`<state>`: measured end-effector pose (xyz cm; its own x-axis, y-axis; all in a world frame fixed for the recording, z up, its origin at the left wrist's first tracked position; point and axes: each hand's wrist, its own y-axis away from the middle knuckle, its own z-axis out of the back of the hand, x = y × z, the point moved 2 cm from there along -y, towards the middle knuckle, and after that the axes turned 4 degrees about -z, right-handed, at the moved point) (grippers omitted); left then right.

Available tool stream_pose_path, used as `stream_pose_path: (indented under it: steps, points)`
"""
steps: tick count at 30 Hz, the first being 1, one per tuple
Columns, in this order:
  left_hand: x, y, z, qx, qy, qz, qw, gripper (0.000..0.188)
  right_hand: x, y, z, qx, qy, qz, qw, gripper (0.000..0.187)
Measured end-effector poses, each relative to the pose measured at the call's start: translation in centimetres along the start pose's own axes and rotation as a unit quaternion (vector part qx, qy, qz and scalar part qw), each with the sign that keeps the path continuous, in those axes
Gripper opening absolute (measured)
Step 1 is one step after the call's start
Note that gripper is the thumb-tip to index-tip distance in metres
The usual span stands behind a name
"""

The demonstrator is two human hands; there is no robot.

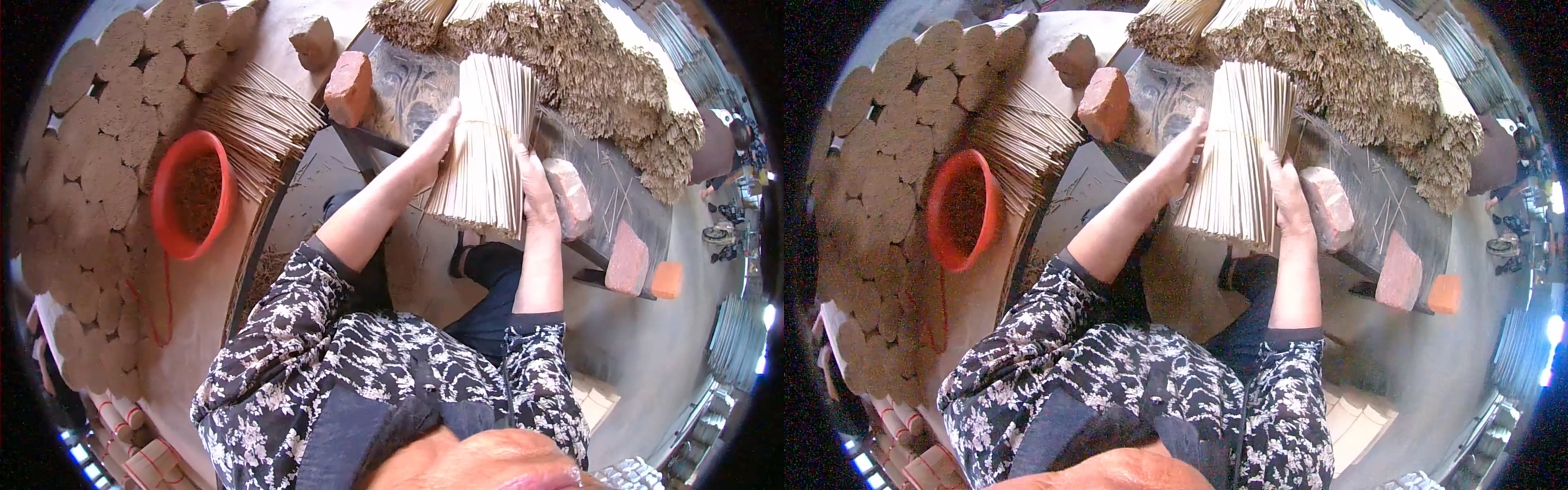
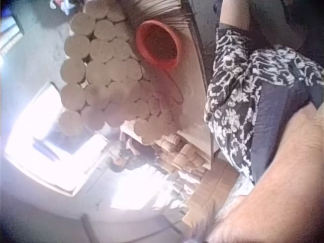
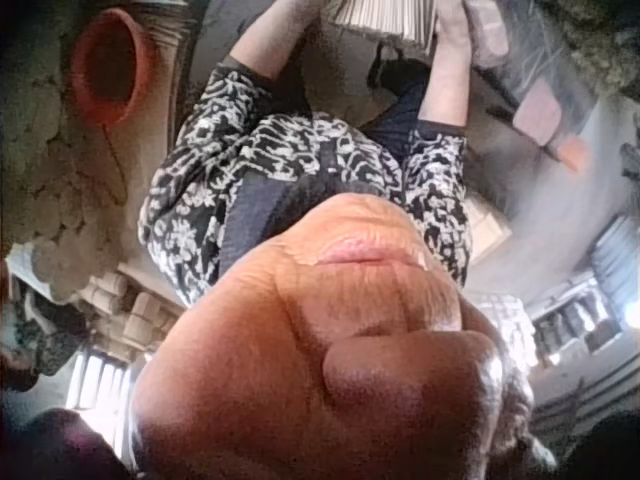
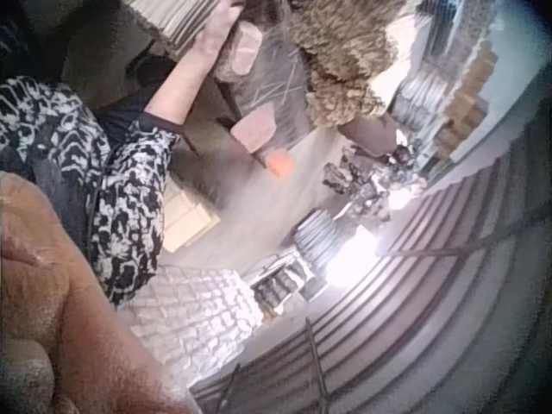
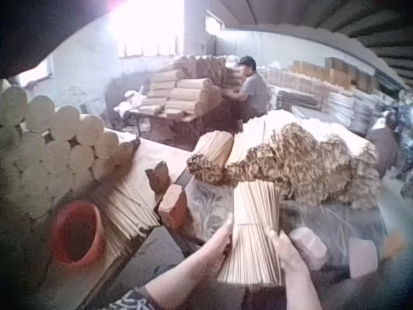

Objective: Bundling bamboo incense sticks using rubber bands.

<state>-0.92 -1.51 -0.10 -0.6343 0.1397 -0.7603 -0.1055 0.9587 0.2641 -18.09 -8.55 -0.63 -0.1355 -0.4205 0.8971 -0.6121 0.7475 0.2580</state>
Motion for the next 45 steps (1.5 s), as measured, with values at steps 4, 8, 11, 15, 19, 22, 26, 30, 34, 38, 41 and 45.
stream_pose_path:
  steps: [4, 8, 11, 15, 19, 22, 26, 30, 34, 38, 41, 45]
  points:
    - [0.0, -1.4, 1.3, -0.15, -0.073, 0.077, 0.983, 0.065, -0.4, 0.2, 1.6, -0.004, -0.071, -0.051, 0.996, 0.057]
    - [1.6, -2.2, 0.5, -0.03, -0.044, 0.013, 0.998, 0.069, -0.7, -0.4, 1.2, -0.015, -0.046, -0.019, 0.999, 0.062]
    - [1.7, -1.8, 0.3, -0.002, -0.051, -0.002, 0.999, 0.072, -0.8, -1.0, -0.1, 0.003, -0.007, 0.052, 0.999, 0.065]
    - [-0.1, -0.8, 0.7, 0.022, -0.004, 0.011, 1.0, 0.07, -1.2, -1.5, -2.2, -0.139, 0.232, 0.125, 0.955, 0.083]
    - [-0.6, 0.1, 1.8, 0.026, 0.041, 0.035, 0.998, 0.071, -1.0, -2.2, -3.8, -0.144, 0.286, 0.118, 0.94, 0.086]
    - [-0.1, -0.4, 2.7, 0.014, 0.017, -0.021, 1.0, 0.08, -0.2, -2.0, -2.8, -0.097, 0.107, 0.044, 0.988, 0.081]
    - [0.4, -1.8, 3.6, -0.058, -0.01, -0.041, 0.997, 0.085, 0.8, 0.1, 0.2, -0.044, -0.056, -0.041, 0.997, 0.073]
    - [1.7, -2.6, 1.5, -0.041, -0.103, 0.01, 0.994, 0.074, 0.6, 0.4, 1.3, -0.021, -0.081, -0.039, 0.996, 0.067]
    - [2.3, -2.0, -0.4, -0.015, -0.022, -0.004, 1.0, 0.069, 0.5, -0.1, 1.0, -0.044, -0.001, -0.018, 0.999, 0.065]
    - [1.5, -0.9, 0.0, 0.002, 0.034, 0.061, 0.998, 0.072, 0.2, -0.2, -0.7, 0.011, -0.039, -0.005, 0.999, 0.063]
    - [-0.3, -0.3, 1.1, 0.01, 0.051, 0.027, 0.998, 0.075, -0.5, -0.6, -2.6, 0.031, -0.059, 0.005, 0.998, 0.062]
    - [-2.2, 1.0, 2.9, 0.045, 0.04, -0.045, 0.997, 0.083, -0.8, -1.6, -3.6, 0.053, -0.048, -0.025, 0.997, 0.064]
